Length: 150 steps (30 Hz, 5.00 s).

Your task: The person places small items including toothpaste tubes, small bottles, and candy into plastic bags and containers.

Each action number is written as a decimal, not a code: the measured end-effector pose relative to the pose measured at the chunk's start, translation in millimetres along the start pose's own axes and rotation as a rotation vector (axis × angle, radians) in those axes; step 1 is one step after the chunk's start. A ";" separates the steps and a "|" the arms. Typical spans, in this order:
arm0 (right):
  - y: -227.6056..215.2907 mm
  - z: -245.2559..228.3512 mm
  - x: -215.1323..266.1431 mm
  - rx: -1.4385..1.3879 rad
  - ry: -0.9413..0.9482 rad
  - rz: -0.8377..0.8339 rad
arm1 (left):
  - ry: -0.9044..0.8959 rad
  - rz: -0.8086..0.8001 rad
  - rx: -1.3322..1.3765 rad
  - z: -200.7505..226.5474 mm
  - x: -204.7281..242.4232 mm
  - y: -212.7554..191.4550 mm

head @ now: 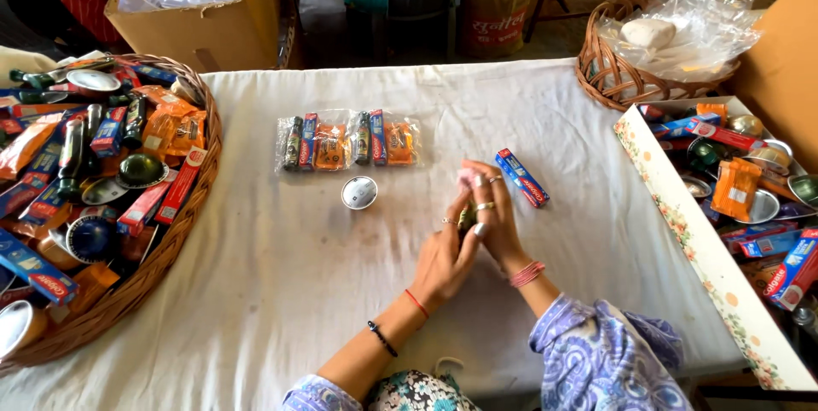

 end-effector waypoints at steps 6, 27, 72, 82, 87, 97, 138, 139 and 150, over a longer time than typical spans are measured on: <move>-22.1 82.4 -4.9 -0.475 0.165 0.038 | -0.147 -0.041 0.041 -0.4 -1.8 6.5; 42.3 -31.2 31.1 0.237 -0.204 -0.300 | -0.202 0.229 1.290 -65.1 -22.7 -3.2; 13.9 17.5 15.7 0.042 0.028 0.025 | -0.071 0.199 0.778 -100.4 -24.5 18.7; 13.4 -27.2 18.6 0.221 -0.054 0.017 | -0.099 0.123 0.816 -100.8 -27.4 11.7; 19.1 -57.5 20.8 0.432 -0.351 -0.123 | -0.147 0.237 0.965 -133.1 -32.9 -10.8; -5.1 13.5 6.5 -0.443 0.307 0.065 | -0.177 0.253 0.846 -71.3 -29.7 -15.8; -0.1 39.2 8.3 -0.801 0.639 -0.150 | 0.158 0.004 -0.268 -27.2 -25.1 -33.2; 1.0 37.1 11.4 -0.800 0.640 -0.153 | 0.156 0.008 -0.267 -28.9 -24.9 -36.6; 1.0 111.1 25.8 -0.826 0.020 -0.330 | 0.221 0.020 -0.467 -24.1 -20.4 -19.3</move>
Point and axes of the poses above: each hand's wrist, its own x-axis away from the middle knuckle, its own y-axis out of the palm, z = x × y, the point moved 2 cm from there along -x, towards the middle knuckle, and after that the axes turned 7 degrees about -z, right-handed, at the moved point
